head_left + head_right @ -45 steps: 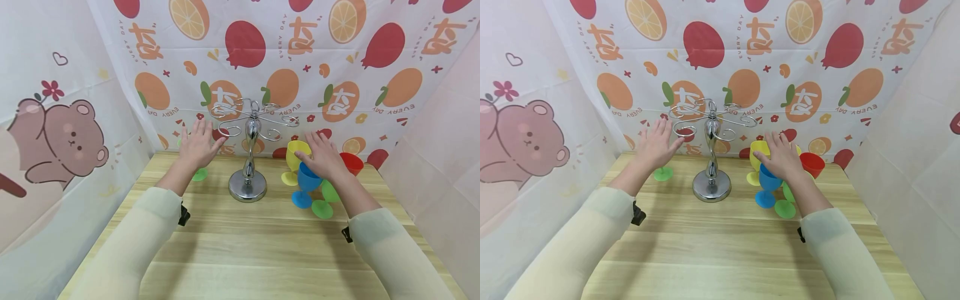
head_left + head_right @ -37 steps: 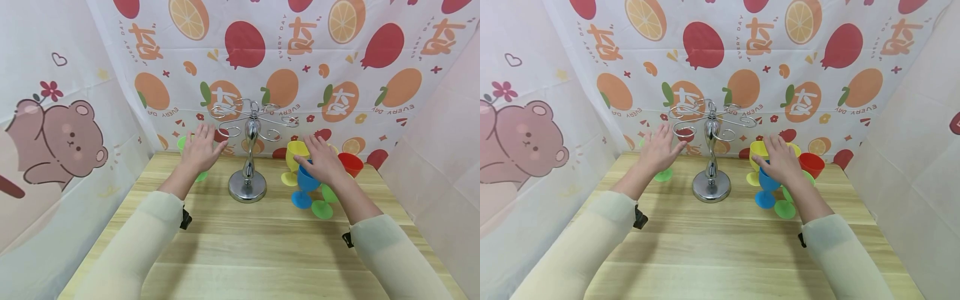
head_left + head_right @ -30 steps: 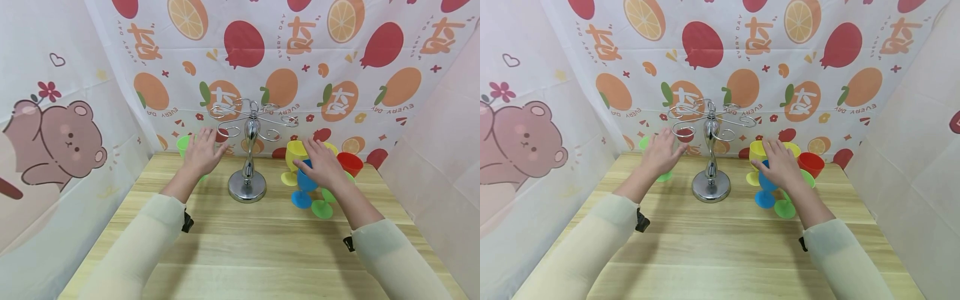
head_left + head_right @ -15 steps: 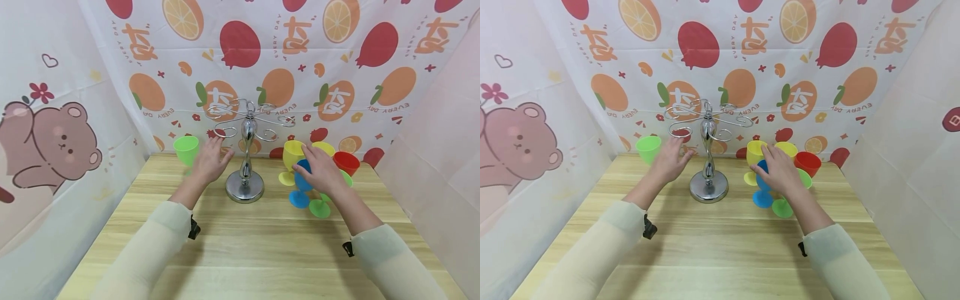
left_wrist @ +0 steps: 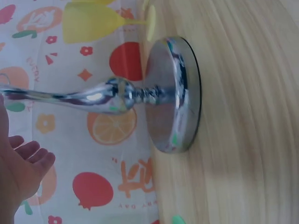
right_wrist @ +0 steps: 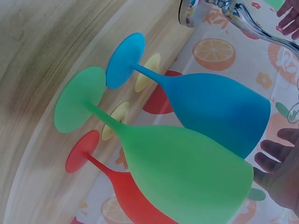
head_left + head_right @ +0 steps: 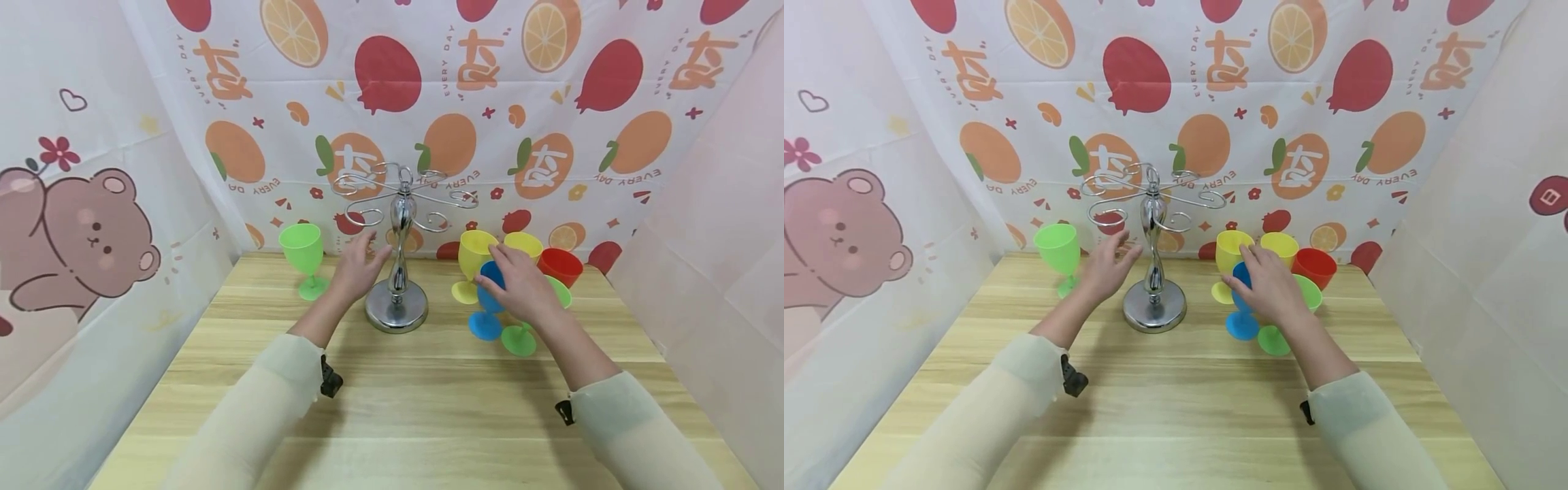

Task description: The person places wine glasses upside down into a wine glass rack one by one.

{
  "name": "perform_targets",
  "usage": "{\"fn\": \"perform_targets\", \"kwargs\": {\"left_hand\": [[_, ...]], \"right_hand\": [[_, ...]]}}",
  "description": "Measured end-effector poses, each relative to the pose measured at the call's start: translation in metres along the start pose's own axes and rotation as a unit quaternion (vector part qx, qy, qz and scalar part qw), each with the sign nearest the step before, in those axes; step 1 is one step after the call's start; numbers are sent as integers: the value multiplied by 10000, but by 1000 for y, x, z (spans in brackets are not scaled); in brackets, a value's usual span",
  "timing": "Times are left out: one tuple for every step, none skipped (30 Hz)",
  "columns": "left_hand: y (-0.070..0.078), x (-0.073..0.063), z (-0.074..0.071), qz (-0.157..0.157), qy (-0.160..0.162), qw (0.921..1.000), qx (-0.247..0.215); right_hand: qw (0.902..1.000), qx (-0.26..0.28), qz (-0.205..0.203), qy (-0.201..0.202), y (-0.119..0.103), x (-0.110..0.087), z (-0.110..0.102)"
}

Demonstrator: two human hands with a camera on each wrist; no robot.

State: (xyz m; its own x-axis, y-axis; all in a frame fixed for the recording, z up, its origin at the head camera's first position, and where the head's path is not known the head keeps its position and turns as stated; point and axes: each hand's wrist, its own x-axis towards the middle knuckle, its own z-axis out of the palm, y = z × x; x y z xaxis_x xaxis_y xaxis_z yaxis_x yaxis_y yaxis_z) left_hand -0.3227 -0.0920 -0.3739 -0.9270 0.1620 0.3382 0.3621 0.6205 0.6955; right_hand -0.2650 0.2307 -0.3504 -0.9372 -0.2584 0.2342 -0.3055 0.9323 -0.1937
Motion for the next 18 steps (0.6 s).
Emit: {"fn": "perform_targets", "kwargs": {"left_hand": [[1,0,1,9,-32,9998,-171],[2,1,3,14,-57,9994,-343],[2,1,5,12,-85,9988,-482],[2,2,7,16,-119,9981,-610],[2,2,9,9,-141,9973,-725],[2,2,12,12,-166,9966,-806],[2,2,15,-3,-192,9961,-862],[1,2,18,-30,-207,9958,-887],[1,2,21,-64,-214,9957,-901],[1,2,25,-90,-220,9954,-927],[0,2,28,-124,-224,9954,-919],[-1,2,31,-143,-231,9956,-901],[-2,2,34,-167,-232,9956,-891],[-3,2,37,-173,-221,9957,-882],[-5,2,40,-179,-207,9958,-869],[-6,1,42,-176,-189,9959,-870],[-7,1,44,-181,-174,9959,-872],[-9,1,46,-183,-159,9957,-892]], "right_hand": [[10000,-9,14,-21,0,0,0],[10000,-11,28,-37,0,-1,1],[10000,-4,34,-55,0,-1,1],[10000,1,37,-83,0,-1,1],[9999,7,41,-102,0,-1,2],[9999,10,39,-123,0,-1,2],[9999,17,40,-147,1,-1,3],[9999,20,39,-163,1,-1,3],[9998,18,37,-179,1,-1,3],[9998,7,42,-197,2,-1,4],[9998,0,53,-206,2,-1,4],[9997,-10,56,-217,3,-1,4],[9997,-9,66,-230,3,0,4],[9997,-11,78,-238,4,0,5],[9996,-9,92,-254,4,0,5],[9996,-9,110,-271,4,0,5],[9995,-8,122,-285,4,0,5],[9995,-5,132,-300,4,0,5]]}}
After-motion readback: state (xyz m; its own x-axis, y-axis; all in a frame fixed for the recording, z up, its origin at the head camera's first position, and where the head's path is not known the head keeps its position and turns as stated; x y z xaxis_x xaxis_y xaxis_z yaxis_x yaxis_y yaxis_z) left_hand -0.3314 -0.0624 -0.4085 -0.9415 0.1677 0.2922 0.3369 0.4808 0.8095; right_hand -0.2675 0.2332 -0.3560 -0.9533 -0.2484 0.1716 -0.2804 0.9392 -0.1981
